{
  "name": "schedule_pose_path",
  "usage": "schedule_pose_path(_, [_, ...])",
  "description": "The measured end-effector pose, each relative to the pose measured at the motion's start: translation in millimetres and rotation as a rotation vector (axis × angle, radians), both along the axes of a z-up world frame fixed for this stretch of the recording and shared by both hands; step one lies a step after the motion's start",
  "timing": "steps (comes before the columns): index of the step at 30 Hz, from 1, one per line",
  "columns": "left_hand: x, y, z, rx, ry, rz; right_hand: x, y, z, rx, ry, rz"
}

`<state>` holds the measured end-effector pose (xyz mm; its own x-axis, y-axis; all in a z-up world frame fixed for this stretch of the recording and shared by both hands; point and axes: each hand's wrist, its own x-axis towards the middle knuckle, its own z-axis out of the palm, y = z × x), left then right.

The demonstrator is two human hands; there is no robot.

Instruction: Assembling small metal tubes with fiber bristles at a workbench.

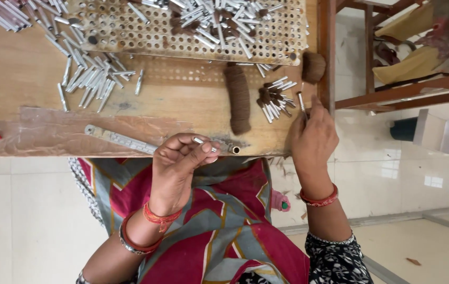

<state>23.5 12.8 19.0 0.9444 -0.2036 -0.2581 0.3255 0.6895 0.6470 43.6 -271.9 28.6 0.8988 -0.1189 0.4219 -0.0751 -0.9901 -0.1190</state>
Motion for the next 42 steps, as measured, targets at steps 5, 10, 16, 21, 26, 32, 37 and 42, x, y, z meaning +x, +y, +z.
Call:
schedule_pose_path(5, [1.3, -0.8, -2.8, -0.013, -0.003, 0.016, -27.7, 33.4, 23.0, 0.254, -0.022, 0.201])
schedule_pose_path(10, [-0.6, -4.9, -3.7, -0.026, 0.0, -0.015, -60.3, 69.0, 35.4, 0.635, 0.047, 0.397])
schedule_pose_path(16, [-7.0, -10.4, -11.2, -0.004, -0.015, -0.002, -66.7, 77.7, 35.3, 0.751, 0.183, 0.537])
schedule_pose_path(21, [-9.0, -14.2, -19.1, 0.0, -0.053, -0.001, -67.7, 75.7, 32.6, 0.816, 0.227, 0.5])
schedule_pose_path(26, [-8.2, -14.7, -12.3, 0.016, -0.11, -0.006, -67.6, 74.4, 30.3, 0.826, 0.215, 0.516])
schedule_pose_path(32, [-9.2, -18.4, -20.5, 0.048, -0.211, -0.001, -68.1, 76.1, 26.2, 0.876, 0.217, 0.497])
schedule_pose_path(37, [-1.5, -19.2, -24.0, 0.026, -0.221, 0.021, -66.3, 66.2, 21.7, 0.876, 0.224, 0.472])
schedule_pose_path(42, [9.3, -11.4, -16.1, 0.312, -0.316, 0.002, -46.9, 32.4, 27.6, 0.488, 0.03, 0.22])
